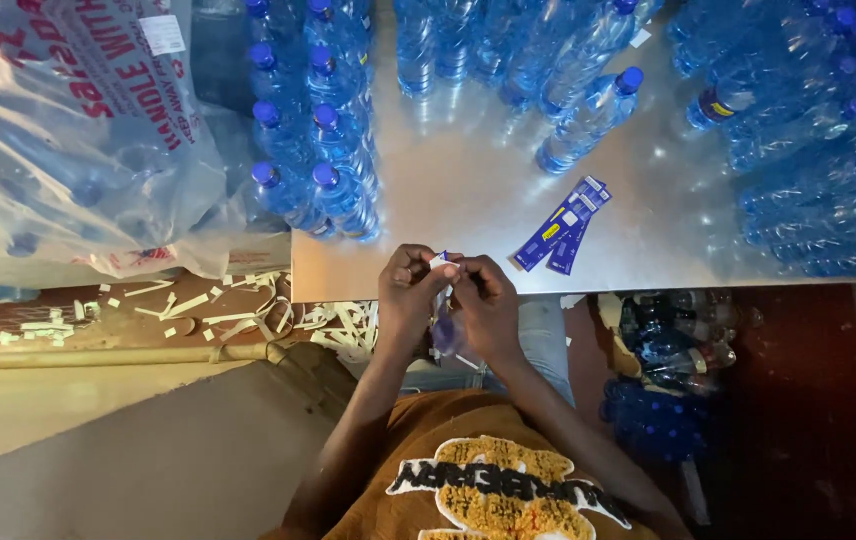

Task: Manually applying adhesive labels to plastic water bottles

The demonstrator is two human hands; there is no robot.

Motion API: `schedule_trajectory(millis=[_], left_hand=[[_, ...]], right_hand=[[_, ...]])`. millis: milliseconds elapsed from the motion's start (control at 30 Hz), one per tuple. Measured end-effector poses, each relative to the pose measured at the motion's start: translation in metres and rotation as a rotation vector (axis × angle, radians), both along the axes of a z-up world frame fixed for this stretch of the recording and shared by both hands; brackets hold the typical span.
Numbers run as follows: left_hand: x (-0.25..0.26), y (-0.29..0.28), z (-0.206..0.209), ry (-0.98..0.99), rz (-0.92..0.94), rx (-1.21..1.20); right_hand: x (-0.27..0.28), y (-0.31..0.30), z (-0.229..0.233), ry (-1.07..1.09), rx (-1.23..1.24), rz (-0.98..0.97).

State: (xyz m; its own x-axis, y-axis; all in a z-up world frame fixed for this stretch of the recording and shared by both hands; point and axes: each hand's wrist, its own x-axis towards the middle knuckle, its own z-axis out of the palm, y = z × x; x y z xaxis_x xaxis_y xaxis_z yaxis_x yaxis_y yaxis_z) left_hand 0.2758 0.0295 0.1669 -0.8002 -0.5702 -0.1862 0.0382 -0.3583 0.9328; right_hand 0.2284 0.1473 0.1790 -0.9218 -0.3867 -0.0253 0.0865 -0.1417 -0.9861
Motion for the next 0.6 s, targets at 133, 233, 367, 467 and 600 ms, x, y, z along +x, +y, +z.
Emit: schedule_trajectory(millis=[133, 233, 367, 467, 600], left_hand=[[0.002, 0.006, -0.003, 0.130, 0.099, 0.309], [0.010, -0.014, 0.006, 0.046, 0.137, 0.357], [0.058, -0.060, -0.071, -0.544, -0.085, -0.511], [0.125, -0.097, -0.180, -1.020, -0.698, -0.925], [0.046, -0.070, -0.108, -1.320, -1.055, -0.797]], right_hand=[[0.002, -0.001, -0.008, -0.117, -0.018, -0.032], [-0.016, 0.015, -0.023, -0.245, -0.047, -0.102], [-0.088, 0.097, -0.051, -0.506, -0.372, -0.317], [-0.120, 0.198, -0.033, -0.307, -0.569, -0.446], [-0.107, 0.241, 0.047, -0.086, -0.552, -0.476]])
